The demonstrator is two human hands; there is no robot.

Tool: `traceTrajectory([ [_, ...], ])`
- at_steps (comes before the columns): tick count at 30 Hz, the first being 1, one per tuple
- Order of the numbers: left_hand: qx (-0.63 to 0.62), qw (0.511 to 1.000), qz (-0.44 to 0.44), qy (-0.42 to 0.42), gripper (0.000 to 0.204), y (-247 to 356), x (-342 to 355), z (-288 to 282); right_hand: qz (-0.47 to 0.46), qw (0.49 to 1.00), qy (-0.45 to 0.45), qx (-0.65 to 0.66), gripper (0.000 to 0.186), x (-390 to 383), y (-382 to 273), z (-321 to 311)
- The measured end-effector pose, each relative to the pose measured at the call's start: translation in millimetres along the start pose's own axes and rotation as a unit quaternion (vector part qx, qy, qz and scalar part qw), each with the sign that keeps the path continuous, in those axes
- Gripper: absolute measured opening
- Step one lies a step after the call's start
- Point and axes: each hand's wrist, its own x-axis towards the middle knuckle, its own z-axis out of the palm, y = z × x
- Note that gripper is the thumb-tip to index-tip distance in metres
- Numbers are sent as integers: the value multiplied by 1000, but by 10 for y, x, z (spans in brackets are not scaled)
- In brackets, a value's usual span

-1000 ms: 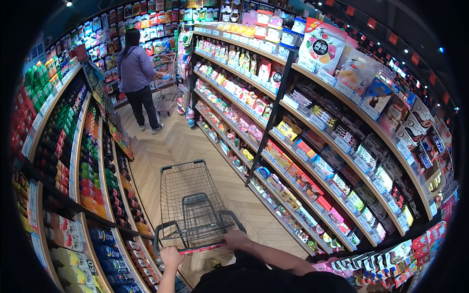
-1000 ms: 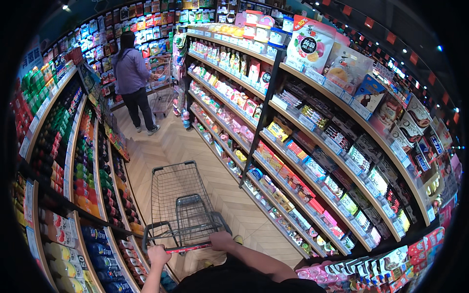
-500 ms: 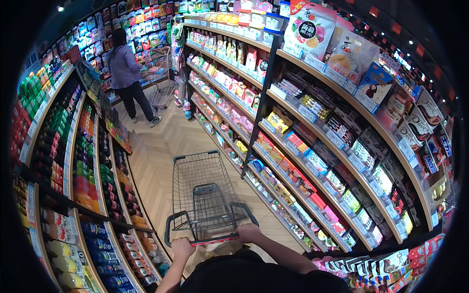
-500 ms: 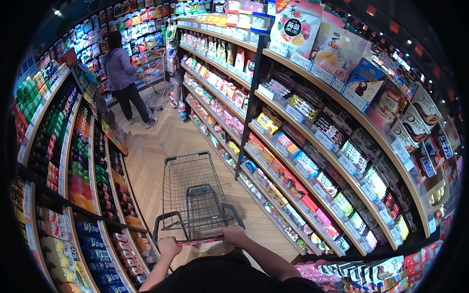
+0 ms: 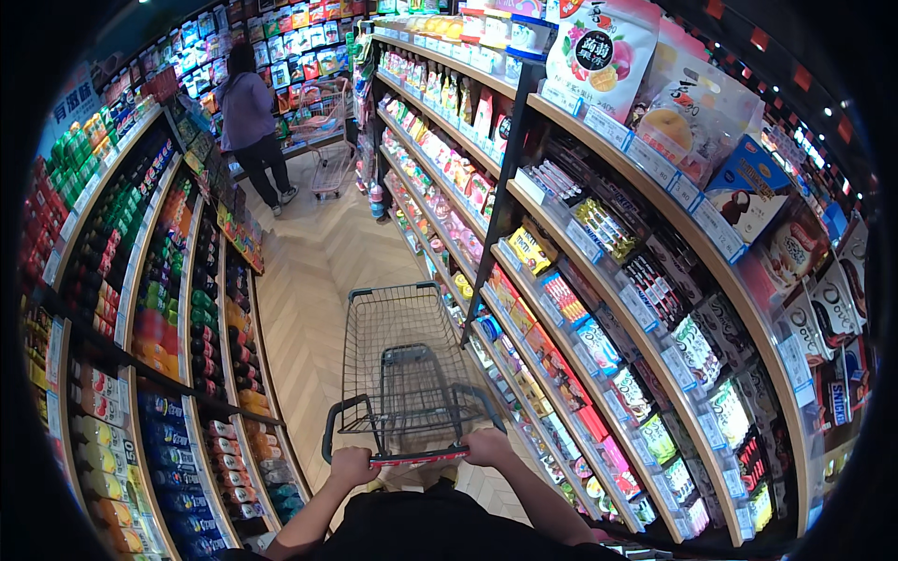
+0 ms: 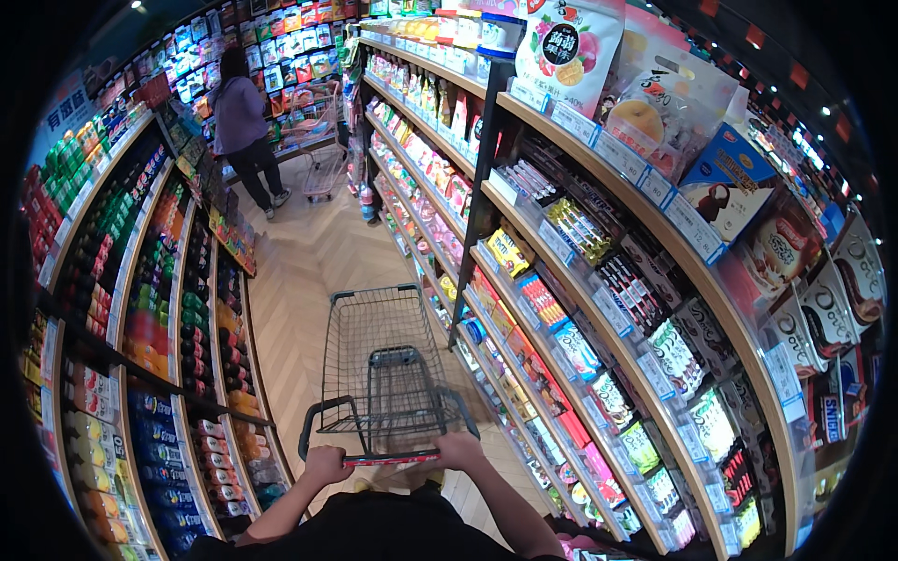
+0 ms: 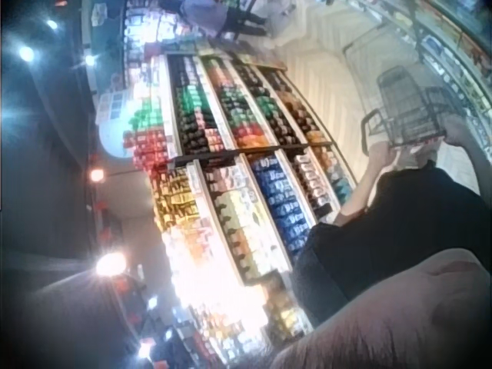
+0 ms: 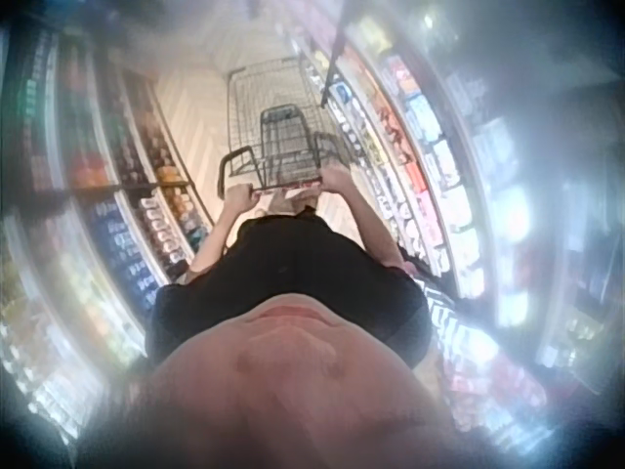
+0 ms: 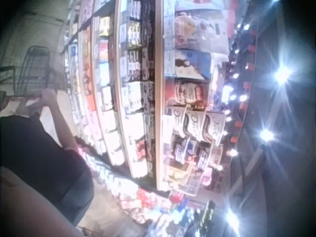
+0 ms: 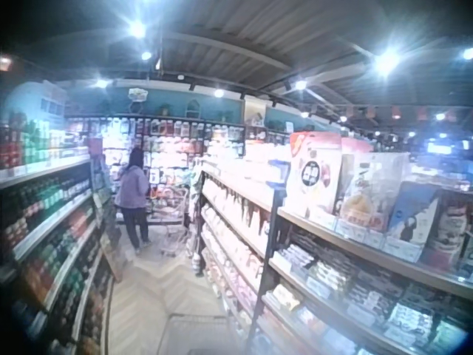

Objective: The person pushes a shopping cart through a supermarket aisle, selects bottled beverages and packaged snacks from the shelves, and places them into the cart.

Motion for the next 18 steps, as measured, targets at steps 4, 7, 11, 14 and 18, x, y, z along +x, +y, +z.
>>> traceTrajectory([
  [4,-58,995,76,29,48,188,69,-127,1,1000,-21,-11,27,63,334,-95],
  [7,-95,991,93,3,49,309,142,-251,-4,1000,-15,-21,29,139,532,-145],
  [11,-132,985,110,-18,49,358,276,-222,-21,1000,-5,-23,28,174,683,-344],
  [14,-156,979,130,-31,49,369,396,-256,-19,999,-1,-42,26,219,740,-466],
  [18,-160,973,159,-56,44,262,552,-258,-18,998,22,-61,24,266,734,-553],
])
